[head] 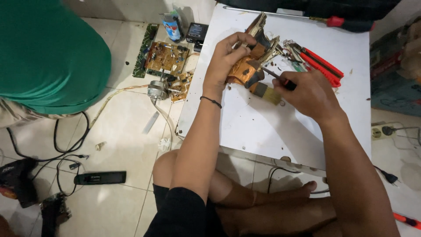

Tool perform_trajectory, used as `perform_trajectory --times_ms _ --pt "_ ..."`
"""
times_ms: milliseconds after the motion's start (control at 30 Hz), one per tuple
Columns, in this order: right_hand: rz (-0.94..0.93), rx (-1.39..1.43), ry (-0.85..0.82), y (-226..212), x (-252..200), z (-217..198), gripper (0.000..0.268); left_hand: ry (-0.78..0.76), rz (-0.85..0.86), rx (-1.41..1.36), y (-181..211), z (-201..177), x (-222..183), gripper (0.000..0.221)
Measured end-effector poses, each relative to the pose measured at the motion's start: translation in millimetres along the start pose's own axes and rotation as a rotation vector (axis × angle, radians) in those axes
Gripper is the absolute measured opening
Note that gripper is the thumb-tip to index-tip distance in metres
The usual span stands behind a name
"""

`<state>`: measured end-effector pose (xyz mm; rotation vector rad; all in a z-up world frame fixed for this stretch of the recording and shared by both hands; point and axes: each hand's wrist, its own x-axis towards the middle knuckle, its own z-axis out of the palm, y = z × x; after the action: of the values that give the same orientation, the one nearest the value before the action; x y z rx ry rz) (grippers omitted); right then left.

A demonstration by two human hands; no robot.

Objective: Removing insulation tape from an electronic transformer using pliers and then cleaning it with a brush.

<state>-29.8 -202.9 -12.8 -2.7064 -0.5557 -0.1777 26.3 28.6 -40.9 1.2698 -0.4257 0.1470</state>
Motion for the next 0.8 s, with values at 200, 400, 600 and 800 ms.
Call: perform_trajectory --times_ms 200,400,600,800 --pt "0.036 -0.191 0.016 -7 3 2 0.026 -0.01 -0.043 -0.092 -3 -4 -1 0.023" --pt "-0.2 -0.382 0.425 21 9 34 0.026 0.162 -0.026 -0.109 -6 2 5 0.024" --pt "-0.255 -0.502 0.587 37 11 43 0.021 0.144 -0.058 -0.102 -13 1 8 0.022" --pt "-0.248 -0.539 0.521 30 7 33 0.019 0.086 -0.217 -0.116 -19 0 1 0.027"
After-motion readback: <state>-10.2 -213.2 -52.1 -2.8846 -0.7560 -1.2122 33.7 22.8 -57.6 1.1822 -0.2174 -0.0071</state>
